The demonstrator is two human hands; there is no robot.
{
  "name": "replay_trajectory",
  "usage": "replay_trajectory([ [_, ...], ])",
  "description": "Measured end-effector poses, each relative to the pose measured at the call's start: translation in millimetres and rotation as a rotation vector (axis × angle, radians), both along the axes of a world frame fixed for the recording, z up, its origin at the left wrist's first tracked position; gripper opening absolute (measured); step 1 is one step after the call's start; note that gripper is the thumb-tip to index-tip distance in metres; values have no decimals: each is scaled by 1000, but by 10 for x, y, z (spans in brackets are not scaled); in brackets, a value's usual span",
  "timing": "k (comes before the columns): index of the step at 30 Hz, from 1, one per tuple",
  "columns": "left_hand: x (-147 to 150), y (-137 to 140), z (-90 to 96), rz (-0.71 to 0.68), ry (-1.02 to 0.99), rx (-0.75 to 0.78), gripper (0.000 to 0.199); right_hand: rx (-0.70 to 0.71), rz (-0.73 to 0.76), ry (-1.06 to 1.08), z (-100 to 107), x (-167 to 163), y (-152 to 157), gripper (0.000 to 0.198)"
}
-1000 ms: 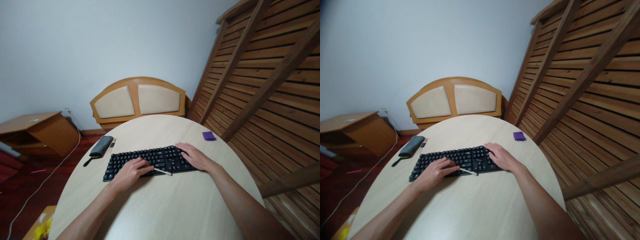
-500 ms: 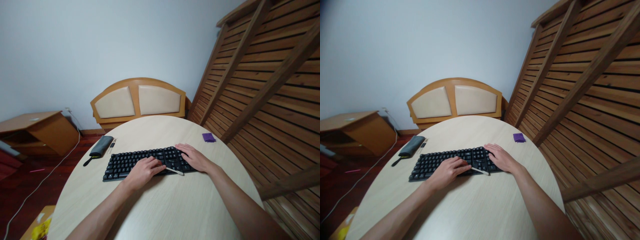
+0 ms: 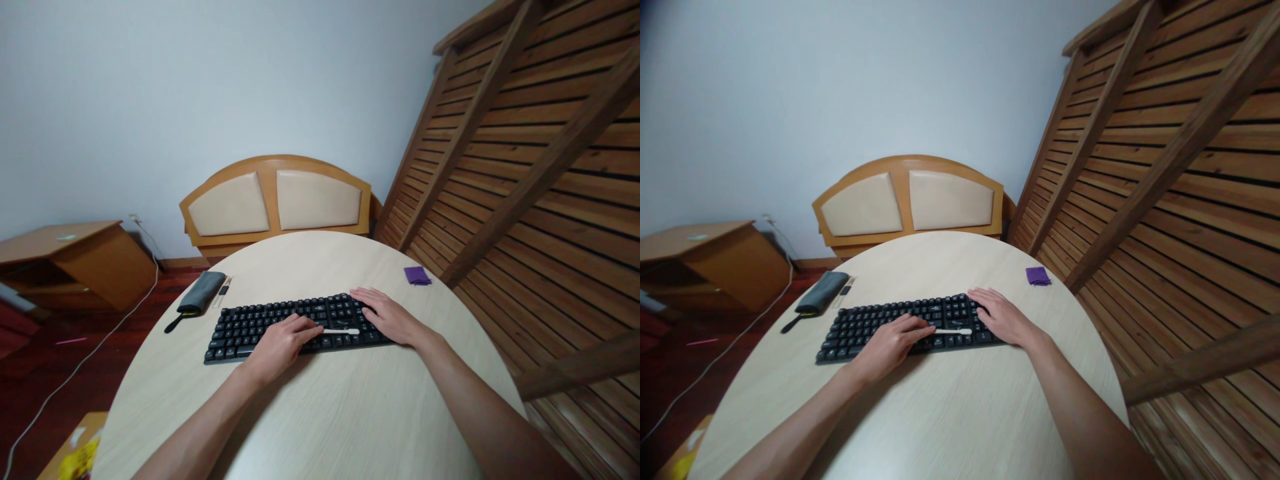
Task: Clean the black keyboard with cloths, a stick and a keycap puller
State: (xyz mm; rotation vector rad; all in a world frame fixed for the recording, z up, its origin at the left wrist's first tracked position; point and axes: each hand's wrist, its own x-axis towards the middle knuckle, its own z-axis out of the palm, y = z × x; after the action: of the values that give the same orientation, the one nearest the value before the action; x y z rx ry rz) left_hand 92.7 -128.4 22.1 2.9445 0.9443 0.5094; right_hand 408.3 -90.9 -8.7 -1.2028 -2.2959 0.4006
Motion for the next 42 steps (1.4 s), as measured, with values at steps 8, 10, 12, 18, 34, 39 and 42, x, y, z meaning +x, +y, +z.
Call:
replay_trajectory([
  [8,-275,-2,-29,35,-25,-14,48,5,3,1,1,1,-9,49],
  [10,-287,-8,-33,32,-25,-11,49,12,6,8,-1,1,-6,49],
  [12,-248,-17,-36,32,-19,-10,51,15,6,12,0,0,-4,49],
  [18,-32,-55,-40,50,26,7,53,-4,-4,19,-1,15,-3,47],
  [34,-91,-39,-50,199,10,102,44,48,-89,90,-42,69,19,45],
  [39,35,-323,-147,230,-11,83,49,38,-91,80,-29,81,24,44],
  [42,119,-470,-226,230,-4,72,51,46,-97,68,-36,78,30,44],
])
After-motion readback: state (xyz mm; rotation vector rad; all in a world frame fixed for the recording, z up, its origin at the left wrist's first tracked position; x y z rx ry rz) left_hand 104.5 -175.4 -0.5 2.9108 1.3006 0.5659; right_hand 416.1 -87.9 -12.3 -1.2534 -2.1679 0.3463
